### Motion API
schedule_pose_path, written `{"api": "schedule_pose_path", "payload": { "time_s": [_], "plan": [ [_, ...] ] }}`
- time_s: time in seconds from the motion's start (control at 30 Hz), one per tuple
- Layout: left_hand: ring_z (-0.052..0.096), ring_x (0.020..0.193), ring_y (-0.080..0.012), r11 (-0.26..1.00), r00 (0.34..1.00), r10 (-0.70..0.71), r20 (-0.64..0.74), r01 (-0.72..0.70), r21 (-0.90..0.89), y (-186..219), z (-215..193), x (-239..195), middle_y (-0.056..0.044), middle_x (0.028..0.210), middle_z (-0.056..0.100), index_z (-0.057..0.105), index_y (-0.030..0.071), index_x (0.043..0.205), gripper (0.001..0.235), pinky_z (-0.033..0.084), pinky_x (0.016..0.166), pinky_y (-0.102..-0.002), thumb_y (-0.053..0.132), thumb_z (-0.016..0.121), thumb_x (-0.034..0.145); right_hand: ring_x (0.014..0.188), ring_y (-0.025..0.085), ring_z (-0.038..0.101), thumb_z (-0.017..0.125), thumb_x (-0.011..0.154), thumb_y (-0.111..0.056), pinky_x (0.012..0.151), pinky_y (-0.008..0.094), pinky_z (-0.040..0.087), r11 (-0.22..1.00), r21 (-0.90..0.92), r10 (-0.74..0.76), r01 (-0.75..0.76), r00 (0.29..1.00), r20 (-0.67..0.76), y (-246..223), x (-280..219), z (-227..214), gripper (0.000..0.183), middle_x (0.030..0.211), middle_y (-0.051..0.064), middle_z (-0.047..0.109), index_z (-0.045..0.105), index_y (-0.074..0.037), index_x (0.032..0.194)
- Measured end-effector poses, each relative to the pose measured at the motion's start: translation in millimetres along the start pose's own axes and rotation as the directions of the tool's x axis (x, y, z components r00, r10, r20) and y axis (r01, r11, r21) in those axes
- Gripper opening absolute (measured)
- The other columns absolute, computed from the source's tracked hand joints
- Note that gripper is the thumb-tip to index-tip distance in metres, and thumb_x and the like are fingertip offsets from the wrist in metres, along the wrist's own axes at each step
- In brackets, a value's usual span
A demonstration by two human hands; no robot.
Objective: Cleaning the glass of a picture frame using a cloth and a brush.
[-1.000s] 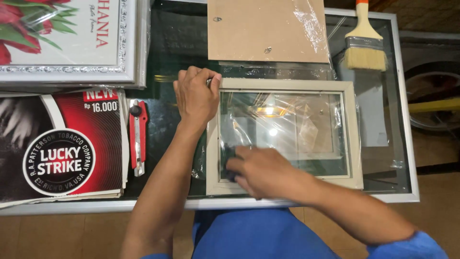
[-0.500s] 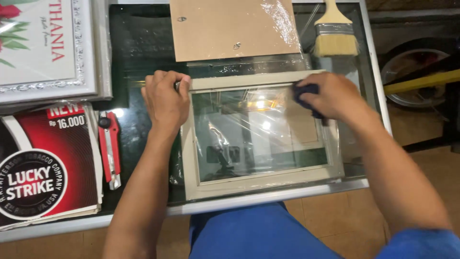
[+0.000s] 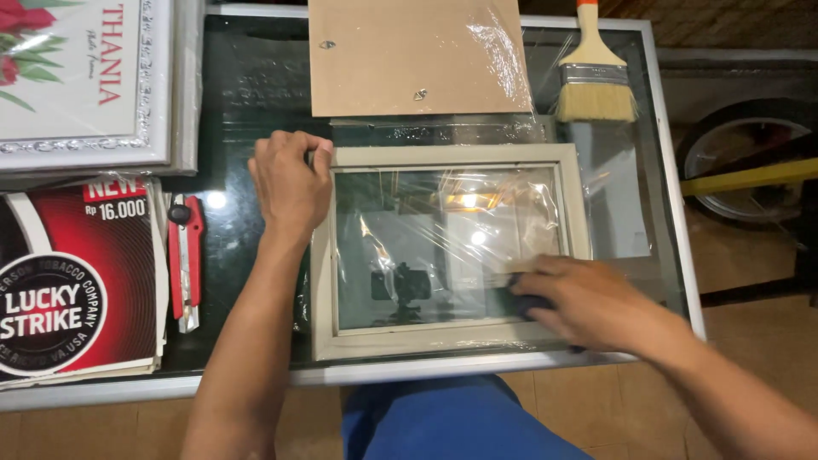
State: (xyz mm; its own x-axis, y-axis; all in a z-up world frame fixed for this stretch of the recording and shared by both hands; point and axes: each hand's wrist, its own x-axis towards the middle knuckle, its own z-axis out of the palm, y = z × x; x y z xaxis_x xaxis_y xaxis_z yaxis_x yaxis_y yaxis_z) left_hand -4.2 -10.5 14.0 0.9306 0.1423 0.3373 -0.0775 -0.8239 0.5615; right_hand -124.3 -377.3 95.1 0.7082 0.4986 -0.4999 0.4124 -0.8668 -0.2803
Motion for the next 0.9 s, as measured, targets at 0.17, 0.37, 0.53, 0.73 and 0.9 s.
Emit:
{"api": "schedule_pose_path", "payload": {
  "time_s": [0.17,0.37,0.53,0.73,0.9],
  "plan": [
    [0.056,0.092,-0.0292,1.000,1.000,0.010,-0.025,-0.011,-0.022,0,-1,1,-0.008,0.094,0.065,0.076,0.014,0.089,0.010,0.042,0.090,-0.044,0.020,0.070,0.094,0.090,0.035,0.066,0.072,0.082,-0.021,0.071,0.051,0.053,0.944,0.008,-0.326,0.329,0.938,-0.121,-95,73,0,0.034,0.109,0.010,0.061,0.062,-0.016,0.113],
    [0.057,0.088,-0.0310,0.996,0.996,0.062,-0.070,-0.067,-0.066,-3,-2,-2,-0.009,0.092,0.067,0.077,0.013,0.089,0.009,0.046,0.084,-0.046,0.020,0.071,0.092,0.089,0.029,0.063,0.073,0.086,-0.018,0.076,0.041,0.053,0.841,0.166,-0.392,0.515,0.791,-0.469,-127,115,3,0.037,0.104,0.008,0.062,0.064,-0.014,0.121],
    [0.058,0.084,-0.0323,0.988,0.991,0.085,-0.107,-0.097,-0.117,-10,-1,-6,-0.010,0.087,0.066,0.076,0.011,0.097,0.014,0.049,0.077,-0.046,0.024,0.071,0.096,0.092,0.020,0.067,0.071,0.088,-0.006,0.083,0.031,0.057,0.811,0.464,0.054,0.355,0.745,-0.665,-20,55,-39,0.045,0.116,0.010,0.066,0.064,-0.005,0.132],
    [0.059,0.088,-0.0325,0.995,0.998,0.052,-0.023,-0.054,-0.088,-7,-4,-3,-0.010,0.090,0.066,0.078,0.010,0.092,0.011,0.048,0.083,-0.047,0.020,0.073,0.092,0.092,0.045,0.063,0.072,0.100,-0.007,0.080,0.052,0.050,0.944,0.105,0.254,-0.314,0.486,-0.836,119,19,-28,0.037,0.109,0.031,0.064,0.060,0.012,0.129],
    [0.056,0.089,-0.0296,0.998,0.999,0.044,0.006,-0.044,-0.050,-9,0,-1,-0.009,0.092,0.065,0.076,0.012,0.091,0.012,0.044,0.089,-0.045,0.023,0.071,0.095,0.103,0.049,0.062,0.082,0.101,-0.029,0.084,0.055,0.051,0.915,0.036,0.260,-0.401,0.519,-0.814,119,35,-65,0.036,0.119,0.035,0.064,0.078,0.003,0.119]
  ]
}}
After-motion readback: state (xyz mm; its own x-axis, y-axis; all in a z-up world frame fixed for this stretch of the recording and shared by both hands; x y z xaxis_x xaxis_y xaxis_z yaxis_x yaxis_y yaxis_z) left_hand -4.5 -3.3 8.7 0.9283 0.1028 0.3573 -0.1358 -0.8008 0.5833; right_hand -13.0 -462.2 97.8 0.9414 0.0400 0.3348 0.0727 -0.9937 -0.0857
